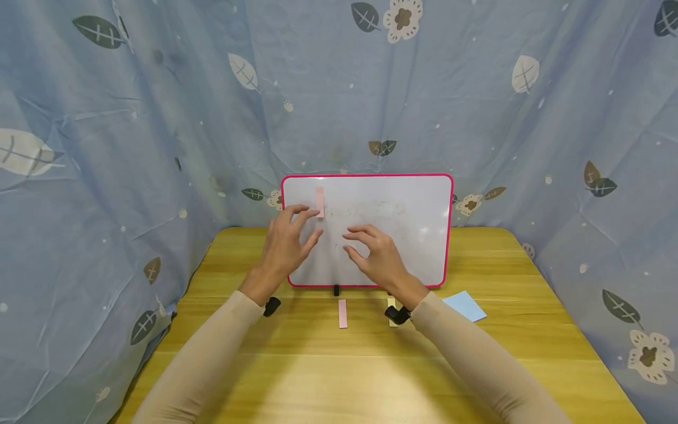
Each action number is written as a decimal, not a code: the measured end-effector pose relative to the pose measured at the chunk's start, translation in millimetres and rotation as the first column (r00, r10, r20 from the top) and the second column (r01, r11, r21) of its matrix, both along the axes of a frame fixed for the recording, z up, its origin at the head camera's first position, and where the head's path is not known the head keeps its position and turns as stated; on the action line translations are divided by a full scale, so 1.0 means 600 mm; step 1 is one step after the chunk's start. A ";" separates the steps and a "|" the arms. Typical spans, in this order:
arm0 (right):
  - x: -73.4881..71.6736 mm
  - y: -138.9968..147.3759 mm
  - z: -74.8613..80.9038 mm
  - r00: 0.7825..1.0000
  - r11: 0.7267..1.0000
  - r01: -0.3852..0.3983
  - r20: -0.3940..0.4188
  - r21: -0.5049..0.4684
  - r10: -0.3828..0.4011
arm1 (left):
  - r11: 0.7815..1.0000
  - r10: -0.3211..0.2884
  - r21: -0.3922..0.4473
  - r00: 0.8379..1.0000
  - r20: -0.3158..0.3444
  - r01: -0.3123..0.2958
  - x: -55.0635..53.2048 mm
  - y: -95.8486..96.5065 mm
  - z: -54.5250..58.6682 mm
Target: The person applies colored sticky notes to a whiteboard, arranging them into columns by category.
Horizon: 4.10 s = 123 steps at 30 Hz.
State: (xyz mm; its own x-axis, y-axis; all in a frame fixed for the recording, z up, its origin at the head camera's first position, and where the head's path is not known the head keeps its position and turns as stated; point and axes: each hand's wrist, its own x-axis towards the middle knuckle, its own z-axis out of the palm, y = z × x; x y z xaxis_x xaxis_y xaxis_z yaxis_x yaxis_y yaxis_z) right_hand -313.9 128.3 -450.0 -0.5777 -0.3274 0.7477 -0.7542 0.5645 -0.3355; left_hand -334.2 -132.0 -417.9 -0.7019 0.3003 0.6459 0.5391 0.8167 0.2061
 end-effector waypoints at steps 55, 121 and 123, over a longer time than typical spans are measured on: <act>0.066 0.061 -0.068 0.979 0.982 -0.096 0.193 0.160 0.065 | 0.869 -0.316 -0.248 0.866 0.388 0.428 0.092 0.012 -0.140; 0.088 0.020 -0.125 0.867 0.868 -0.306 0.492 0.392 0.084 | 0.817 -0.275 -0.311 0.801 0.532 0.487 0.096 0.012 -0.151; 0.088 0.020 -0.125 0.869 0.867 -0.307 0.487 0.392 0.087 | 0.815 -0.279 -0.312 0.803 0.527 0.488 0.095 0.012 -0.150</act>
